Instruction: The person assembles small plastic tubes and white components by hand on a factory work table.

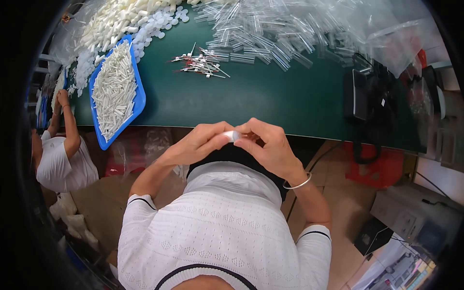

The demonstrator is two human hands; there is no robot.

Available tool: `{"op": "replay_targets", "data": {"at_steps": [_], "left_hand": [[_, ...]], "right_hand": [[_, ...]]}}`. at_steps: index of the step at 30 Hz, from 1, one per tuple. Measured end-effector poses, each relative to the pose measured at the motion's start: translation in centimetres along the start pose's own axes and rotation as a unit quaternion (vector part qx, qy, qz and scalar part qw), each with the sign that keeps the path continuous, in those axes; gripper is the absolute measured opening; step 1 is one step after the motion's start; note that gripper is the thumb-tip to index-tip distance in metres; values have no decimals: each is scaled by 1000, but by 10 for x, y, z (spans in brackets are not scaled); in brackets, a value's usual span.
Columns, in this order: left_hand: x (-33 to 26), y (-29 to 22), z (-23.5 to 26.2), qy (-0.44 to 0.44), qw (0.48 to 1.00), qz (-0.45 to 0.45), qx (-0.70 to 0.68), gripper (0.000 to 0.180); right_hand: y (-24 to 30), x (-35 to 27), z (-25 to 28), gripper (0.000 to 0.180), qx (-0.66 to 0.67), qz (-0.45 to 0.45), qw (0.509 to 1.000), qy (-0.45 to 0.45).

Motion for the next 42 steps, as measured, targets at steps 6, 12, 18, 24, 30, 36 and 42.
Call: {"op": "replay_targets", "data": {"at_steps": [6,12,18,24,30,36,42], "left_hand": [[-11,-2,-14,-11,998,21,51,27],[-16,13,-37,-45,995,52,75,20],[8,54,-61,34,958,76,-274,20],[39,70,-76,-64,932,134,-332,26],[50,80,-82,-58,902,178,-389,30],[57,71,-81,-40,874,97,-475,31],[56,74,-80,-66,860,102,-495,28]], "right_hand": [[-13,-9,-11,10,155,-74,985,26],[-18,-21,-23,9,77,-120,987,69],[-76,-86,-55,16,284,-115,934,-183],[-77,-64,-85,39,487,-111,845,-192],[-82,-62,-81,37,608,-80,763,-207],[-78,-63,-69,35,641,-143,726,-204],[-77,-54,-69,39,635,-98,743,-189]]}}
Point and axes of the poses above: each hand's wrist, its own x-axis towards the middle knuckle, its own z-axis out of the back of the hand, y = z × x, the point moved 6 cm from there along x, towards the middle knuckle, and after that the axes turned 14 degrees about y, right-handed, at the moved point
